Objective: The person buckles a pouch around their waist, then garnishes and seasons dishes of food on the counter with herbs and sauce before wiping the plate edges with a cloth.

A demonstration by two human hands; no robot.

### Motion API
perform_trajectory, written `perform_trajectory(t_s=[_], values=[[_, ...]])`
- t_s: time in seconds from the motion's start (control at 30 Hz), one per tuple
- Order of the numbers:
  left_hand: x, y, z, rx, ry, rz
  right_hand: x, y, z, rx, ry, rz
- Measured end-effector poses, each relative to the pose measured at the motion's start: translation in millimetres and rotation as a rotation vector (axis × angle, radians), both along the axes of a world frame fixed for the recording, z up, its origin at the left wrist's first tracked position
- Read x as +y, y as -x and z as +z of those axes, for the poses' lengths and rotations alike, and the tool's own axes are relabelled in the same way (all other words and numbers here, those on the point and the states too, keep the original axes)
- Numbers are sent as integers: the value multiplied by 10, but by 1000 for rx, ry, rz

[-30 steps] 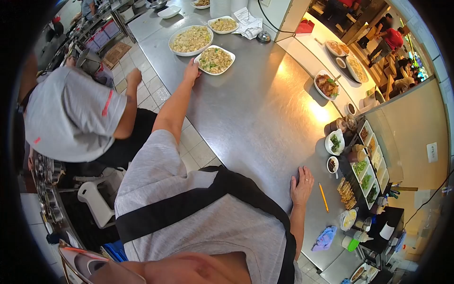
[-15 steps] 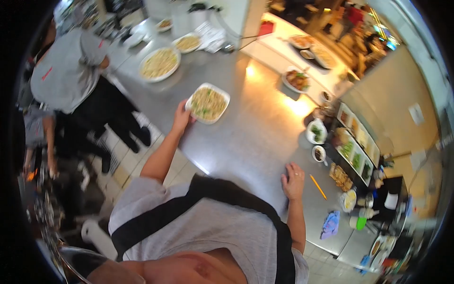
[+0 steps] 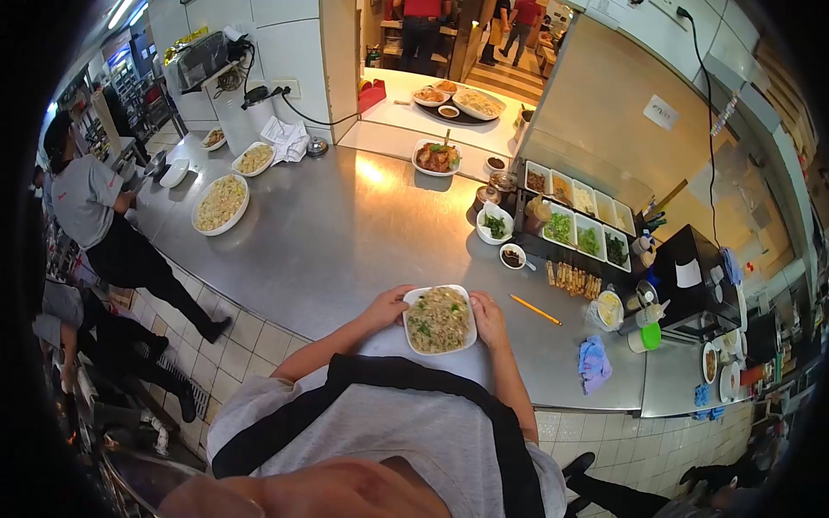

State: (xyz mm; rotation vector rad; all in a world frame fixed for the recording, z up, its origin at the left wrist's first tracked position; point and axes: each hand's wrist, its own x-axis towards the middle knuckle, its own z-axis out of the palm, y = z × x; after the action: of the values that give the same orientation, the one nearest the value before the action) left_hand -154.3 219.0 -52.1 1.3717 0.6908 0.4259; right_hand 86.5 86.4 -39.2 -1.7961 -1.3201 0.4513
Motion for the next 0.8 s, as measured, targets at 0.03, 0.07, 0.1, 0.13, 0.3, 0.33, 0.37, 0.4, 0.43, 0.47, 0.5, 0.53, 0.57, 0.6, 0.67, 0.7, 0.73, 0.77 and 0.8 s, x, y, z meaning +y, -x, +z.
perform_trajectory(t_s=[0.03, 0.07, 0.1, 0.13, 0.3, 0.33, 0.37, 0.4, 0.43, 0.47, 0.5, 0.53, 0.57, 0.6, 0.67, 0.7, 0.73, 0.77, 0.8], values=[[-43, -109, -7, 4, -19, -16, -77, -81, 26, -51, -15, -23], [-72, -211, -38, 8, -37, -31, -194, -172, 79, -189, -26, -107], [-98, -299, -71, 13, -56, -43, -292, -382, 7, -266, -57, -174], [-135, -364, -107, -18, -53, -18, -397, -599, -46, -343, -89, -239], [-316, -393, -341, -116, -2, 108, -1153, -1368, 156, -874, 8, -687], [-361, -326, -300, -90, 11, 91, -1292, -1461, 169, -902, 91, -780], [-415, -267, -238, -87, 54, 43, -1395, -1552, 113, -911, 152, -818], [-486, -205, -181, -81, 101, -12, -1512, -1616, 26, -916, 221, -862], [-569, -146, -147, -67, 154, -82, -1676, -1673, -82, -917, 306, -914], [-630, -112, -137, -65, 142, -73, -1792, -1852, -329, -877, 331, -844], [-660, -107, -124, -57, 134, -85, -1938, -1990, -546, -827, 368, -792], [-695, -128, -120, -43, 129, -116, -1995, -1977, -522, -840, 319, -763], [-721, -155, -110, -43, 105, -110, -2021, -1981, -474, -804, 293, -739], [-721, -176, -125, -43, 81, -107, -2006, -2006, -412, -759, 346, -741], [-716, -201, -132, 10, 110, -106, -1942, -2033, -138, -679, 428, -770], [-728, -194, -139, 18, 133, -120, -1911, -2050, -6, -751, 306, -798], [-721, -198, -143, 18, 147, -117, -1882, -2125, 112, -825, 203, -809], [-717, -201, -138, 14, 158, -100, -1859, -2208, 239, -841, 161, -819], [-736, -193, -124, 2, 163, -86, -1828, -2287, 349, -859, 114, -819]])
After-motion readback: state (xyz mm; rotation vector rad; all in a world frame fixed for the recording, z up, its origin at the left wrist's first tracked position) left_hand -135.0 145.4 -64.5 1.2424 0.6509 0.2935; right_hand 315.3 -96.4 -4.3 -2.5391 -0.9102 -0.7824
